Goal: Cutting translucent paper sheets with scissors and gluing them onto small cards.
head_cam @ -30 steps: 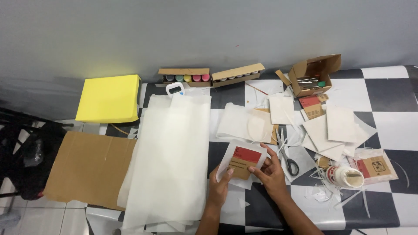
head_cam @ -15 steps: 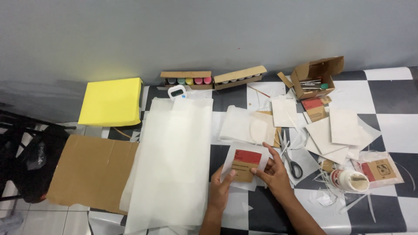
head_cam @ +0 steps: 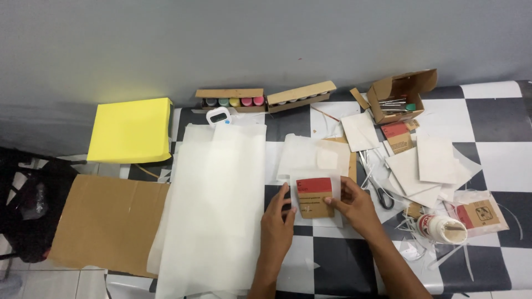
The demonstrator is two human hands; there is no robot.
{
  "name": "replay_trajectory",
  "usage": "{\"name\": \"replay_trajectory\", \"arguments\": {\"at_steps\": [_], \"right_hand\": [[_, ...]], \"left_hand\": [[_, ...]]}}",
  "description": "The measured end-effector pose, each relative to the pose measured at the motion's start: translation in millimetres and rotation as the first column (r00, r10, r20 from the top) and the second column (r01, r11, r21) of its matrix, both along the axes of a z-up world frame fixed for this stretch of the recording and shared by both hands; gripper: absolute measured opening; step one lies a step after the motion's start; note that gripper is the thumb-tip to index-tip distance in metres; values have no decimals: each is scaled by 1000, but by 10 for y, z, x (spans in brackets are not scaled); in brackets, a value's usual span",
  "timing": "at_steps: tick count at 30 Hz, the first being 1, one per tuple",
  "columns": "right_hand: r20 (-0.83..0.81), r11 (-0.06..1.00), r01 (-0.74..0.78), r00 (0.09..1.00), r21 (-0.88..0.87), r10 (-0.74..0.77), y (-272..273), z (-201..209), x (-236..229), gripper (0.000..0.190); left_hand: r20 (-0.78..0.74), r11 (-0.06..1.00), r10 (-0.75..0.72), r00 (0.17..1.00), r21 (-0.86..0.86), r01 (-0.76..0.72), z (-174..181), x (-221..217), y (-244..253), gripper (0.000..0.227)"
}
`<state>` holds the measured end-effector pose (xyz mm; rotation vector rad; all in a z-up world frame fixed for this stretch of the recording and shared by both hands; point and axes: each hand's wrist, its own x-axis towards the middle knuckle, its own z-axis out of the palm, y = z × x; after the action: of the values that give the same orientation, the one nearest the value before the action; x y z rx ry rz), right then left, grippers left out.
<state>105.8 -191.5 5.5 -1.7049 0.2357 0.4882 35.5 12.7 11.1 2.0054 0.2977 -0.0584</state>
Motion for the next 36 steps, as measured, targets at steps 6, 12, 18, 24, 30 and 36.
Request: {"name": "replay_trajectory", "arguments": {"at_steps": [6, 12, 18, 24, 30, 36], "right_hand": [[-45, 978, -102, 994, -181, 96, 88, 31, -82, 47], [36, 888, -213, 968, -407, 248, 58, 15, -148, 50], [68, 972, -87, 992, -219, 104, 109, 101, 50, 43], [225, 973, -3, 973, -231, 56, 177, 243, 184, 42], [511, 937, 103, 855, -334, 88, 103, 120, -167, 58], [294, 966, 161, 951, -205, -96, 46, -94, -427, 78]], "left_hand": [[-263, 998, -13, 965, -59, -3, 166, 61, 4, 63], [-174, 989, -87, 981, 103, 106, 23, -63, 9, 55], [-151, 992, -74, 986, 91, 89, -33, -133, 35, 54], [-132, 980, -141, 981, 121, 157, -131, -176, 36, 57], [-60, 986, -156, 986, 56, 160, -178, -224, -1, 50], [109, 985, -158, 981, 92, 148, -262, -225, -22, 48]]}}
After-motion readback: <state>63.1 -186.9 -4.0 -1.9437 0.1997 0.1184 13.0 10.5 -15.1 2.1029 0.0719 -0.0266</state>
